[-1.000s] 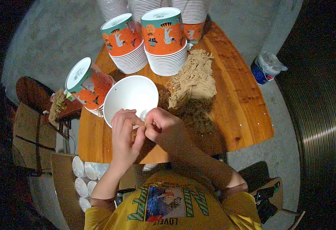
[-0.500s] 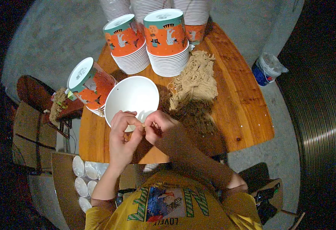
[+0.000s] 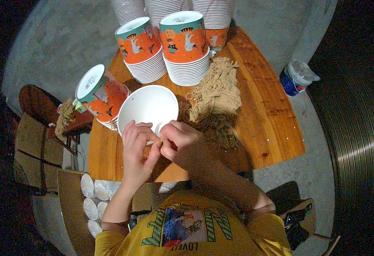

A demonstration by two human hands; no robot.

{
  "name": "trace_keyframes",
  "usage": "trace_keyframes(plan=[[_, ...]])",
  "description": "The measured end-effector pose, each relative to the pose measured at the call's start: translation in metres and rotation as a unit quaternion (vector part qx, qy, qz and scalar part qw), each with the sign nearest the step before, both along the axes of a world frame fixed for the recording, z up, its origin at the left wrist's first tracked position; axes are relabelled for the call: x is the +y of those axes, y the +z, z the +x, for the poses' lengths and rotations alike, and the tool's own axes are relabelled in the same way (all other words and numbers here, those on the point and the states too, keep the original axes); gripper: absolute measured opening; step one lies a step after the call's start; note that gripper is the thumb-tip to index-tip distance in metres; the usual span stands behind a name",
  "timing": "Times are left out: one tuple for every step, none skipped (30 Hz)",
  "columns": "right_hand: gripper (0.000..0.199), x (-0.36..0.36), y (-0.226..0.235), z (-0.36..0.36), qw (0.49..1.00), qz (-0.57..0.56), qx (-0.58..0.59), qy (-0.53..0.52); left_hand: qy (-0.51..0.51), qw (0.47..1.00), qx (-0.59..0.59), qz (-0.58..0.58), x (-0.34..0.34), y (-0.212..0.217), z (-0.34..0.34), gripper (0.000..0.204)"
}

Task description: Threading strings through paper cups and stacking them in a manufacturing setting.

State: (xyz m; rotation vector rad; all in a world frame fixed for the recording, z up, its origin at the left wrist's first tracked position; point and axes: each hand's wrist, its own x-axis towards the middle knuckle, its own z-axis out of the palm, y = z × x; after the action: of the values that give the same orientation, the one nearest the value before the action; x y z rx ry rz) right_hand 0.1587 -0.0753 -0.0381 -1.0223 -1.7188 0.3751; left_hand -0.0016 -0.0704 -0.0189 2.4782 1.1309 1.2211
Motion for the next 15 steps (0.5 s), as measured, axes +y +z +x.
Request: trace_keyframes(plan=[[0.013,0.001,0.001,0.001,0.997,0.055,-0.05,-0.006,0.003,1.0,0.02,0.019,0.001,0.001,0.0,0.012],[0.013,0.002,0.002,0.002,0.997,0.055,-0.05,-0.007,0.005,0.999,0.039,0.038,0.001,0.001,0.001,0.012],[0.013,0.002,0.003,0.002,0.993,0.079,-0.08,-0.021,0.006,0.999,0.039,0.038,0.001,0.001,0.0,0.012],[0.012,0.002,0.004,0.002,0.988,0.104,-0.11,-0.036,0.009,0.998,0.04,0.043,0.002,-0.001,-0.001,0.014],[0.012,-0.002,0.005,0.002,0.988,0.104,-0.111,-0.035,0.013,0.998,0.041,0.049,0.003,-0.002,-0.002,0.016],[0.012,-0.007,0.007,0.001,1.0,-0.013,-0.015,0.013,0.014,0.998,0.041,0.05,0.003,-0.004,-0.003,0.016],[0.011,-0.01,0.007,0.001,0.986,-0.131,0.081,0.062,0.012,0.999,0.017,0.043,0.002,-0.005,-0.003,0.019],[0.011,-0.009,0.006,0.001,0.986,-0.13,0.081,0.063,0.011,0.999,-0.006,0.037,0.002,-0.006,-0.003,0.021],[0.01,-0.009,0.005,0.002,0.976,-0.166,0.118,0.078,0.01,0.999,-0.007,0.037,0.001,-0.006,-0.003,0.021],[0.009,-0.009,0.004,0.002,0.963,-0.202,0.155,0.092,0.012,0.998,-0.001,0.056,0.0,-0.004,-0.002,0.023],[0.009,-0.009,0.005,0.002,0.963,-0.202,0.155,0.092,0.015,0.997,0.005,0.075,0.0,-0.003,-0.002,0.024],[0.009,-0.01,0.007,0.001,0.962,-0.205,0.16,0.087,0.015,0.997,0.005,0.074,-0.001,-0.002,-0.001,0.024],[0.009,-0.01,0.009,0.0,0.961,-0.207,0.165,0.082,0.018,0.996,0.017,0.086,0.0,-0.001,-0.001,0.024],[0.009,-0.01,0.01,-0.001,0.961,-0.208,0.164,0.083,0.021,0.995,0.03,0.097,0.0,0.0,-0.001,0.024],[0.009,-0.011,0.01,-0.001,0.964,-0.21,0.149,0.071,0.021,0.995,0.03,0.097,0.001,0.0,0.0,0.024]])
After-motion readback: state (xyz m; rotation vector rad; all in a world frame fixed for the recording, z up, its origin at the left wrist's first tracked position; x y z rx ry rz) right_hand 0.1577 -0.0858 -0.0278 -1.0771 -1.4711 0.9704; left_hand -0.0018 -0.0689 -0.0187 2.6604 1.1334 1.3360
